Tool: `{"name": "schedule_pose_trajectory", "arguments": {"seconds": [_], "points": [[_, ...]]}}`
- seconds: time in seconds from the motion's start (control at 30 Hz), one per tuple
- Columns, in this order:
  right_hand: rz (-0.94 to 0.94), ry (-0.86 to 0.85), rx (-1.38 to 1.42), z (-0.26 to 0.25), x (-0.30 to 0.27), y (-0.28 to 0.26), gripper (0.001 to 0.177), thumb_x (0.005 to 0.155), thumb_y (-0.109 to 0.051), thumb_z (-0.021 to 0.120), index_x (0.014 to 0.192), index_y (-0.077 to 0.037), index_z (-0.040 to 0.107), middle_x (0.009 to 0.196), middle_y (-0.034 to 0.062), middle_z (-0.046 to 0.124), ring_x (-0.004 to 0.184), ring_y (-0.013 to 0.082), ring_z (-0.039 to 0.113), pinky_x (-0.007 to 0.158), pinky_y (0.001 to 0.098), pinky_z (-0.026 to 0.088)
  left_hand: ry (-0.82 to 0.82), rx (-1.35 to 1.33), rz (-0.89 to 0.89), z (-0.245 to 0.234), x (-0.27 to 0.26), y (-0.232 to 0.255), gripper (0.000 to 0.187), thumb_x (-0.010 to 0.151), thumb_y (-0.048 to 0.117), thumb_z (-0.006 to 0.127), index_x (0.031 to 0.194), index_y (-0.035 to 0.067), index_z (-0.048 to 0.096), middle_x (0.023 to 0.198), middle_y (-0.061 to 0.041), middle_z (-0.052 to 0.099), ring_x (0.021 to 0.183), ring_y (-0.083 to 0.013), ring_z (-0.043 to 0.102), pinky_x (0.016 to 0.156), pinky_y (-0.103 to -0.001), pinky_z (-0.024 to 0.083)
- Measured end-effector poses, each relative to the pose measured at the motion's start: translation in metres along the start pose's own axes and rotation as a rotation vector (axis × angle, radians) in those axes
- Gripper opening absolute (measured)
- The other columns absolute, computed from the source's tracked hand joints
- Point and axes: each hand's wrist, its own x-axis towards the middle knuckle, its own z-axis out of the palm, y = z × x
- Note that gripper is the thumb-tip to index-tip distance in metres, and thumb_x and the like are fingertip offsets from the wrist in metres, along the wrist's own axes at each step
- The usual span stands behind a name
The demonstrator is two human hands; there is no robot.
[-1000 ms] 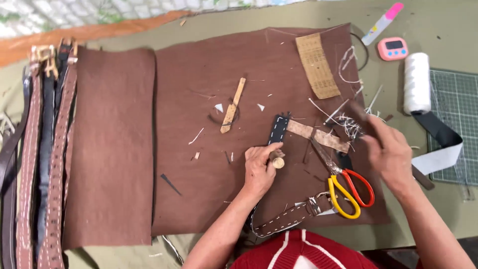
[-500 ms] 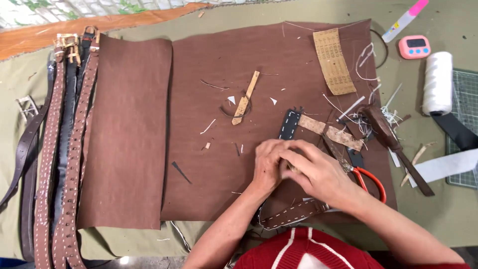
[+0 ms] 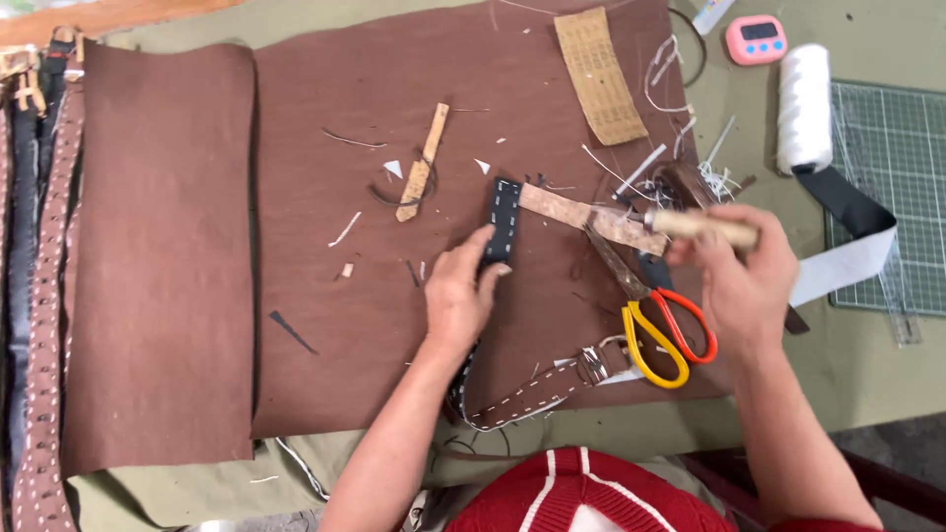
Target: Trimming leather edges with scissors and using an awl to refine holes in a strap
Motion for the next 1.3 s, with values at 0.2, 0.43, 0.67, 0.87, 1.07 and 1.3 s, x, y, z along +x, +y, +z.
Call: {"name": "schedule_pose_trajectory", "arguments": {"seconds": [0.2,0.43,0.67,0.87,1.07,1.3], "points": [[-0.012,-0.118,-0.685,-0.043,-0.019,0.028,0.065,0.098,-0.009,0.073,0.153,0.006,0.043,0.146,0.0284,0.050,0.132,0.0383,0.049,0.099,0.0476,0.051,0.129,-0.686,-0.465,-0.005,0.012,-0.015,0.053,0.089,0.003,0.077,0.138,0.015,0.062,0.099,0.002,0.071,0.092,-0.0068,0.065,0.088,-0.023,0.056],[-0.079,-0.529,-1.198,-0.072,-0.109,0.067,0.064,0.089,-0.041,0.070,0.147,-0.019,0.056,0.104,0.0154,0.065,0.091,0.0388,0.064,0.086,0.0499,0.054,0.246,-1.406,-0.744,-0.017,0.017,-0.034,0.057,0.088,-0.004,0.069,0.144,0.002,0.059,0.121,-0.009,0.069,0.107,-0.0125,0.064,0.102,-0.024,0.052],[0.645,-0.434,-0.864,-0.063,-0.080,0.005,0.047,0.085,-0.021,0.076,0.131,-0.030,0.069,0.077,-0.0013,0.064,0.069,0.0165,0.054,0.075,0.0286,0.045,0.144,-1.417,-0.574,-0.016,0.014,-0.019,0.064,0.090,-0.015,0.056,0.151,0.004,0.051,0.128,-0.011,0.070,0.111,-0.0146,0.067,0.099,-0.026,0.053],[0.532,-0.260,0.189,-0.075,-0.088,0.029,0.093,0.065,0.014,0.076,0.153,-0.004,0.053,0.100,0.0214,0.071,0.084,0.0255,0.066,0.080,0.0385,0.057,0.236,-1.257,-0.599,-0.042,0.029,0.014,0.058,0.092,-0.012,0.056,0.147,0.005,0.056,0.132,-0.011,0.070,0.111,-0.0113,0.066,0.094,-0.023,0.054],[0.104,-0.586,0.178,0.039,-0.001,-0.043,0.035,0.091,-0.026,0.064,0.069,-0.001,0.074,0.041,0.0099,0.062,0.034,0.0174,0.057,0.037,0.0285,0.046,0.271,-1.052,-0.304,-0.035,0.031,0.063,0.057,0.091,-0.011,0.064,0.144,0.009,0.062,0.120,-0.002,0.075,0.103,-0.0032,0.063,0.096,-0.023,0.056],[0.377,-0.388,0.465,0.104,0.016,0.011,0.055,0.087,-0.005,0.075,0.136,0.005,0.051,0.088,0.0282,0.071,0.068,0.0313,0.074,0.050,0.0358,0.059,0.256,-0.914,-0.252,-0.018,0.037,0.085,0.051,0.091,-0.009,0.068,0.138,0.011,0.067,0.117,-0.004,0.077,0.101,-0.0035,0.064,0.096,-0.025,0.056]]}}
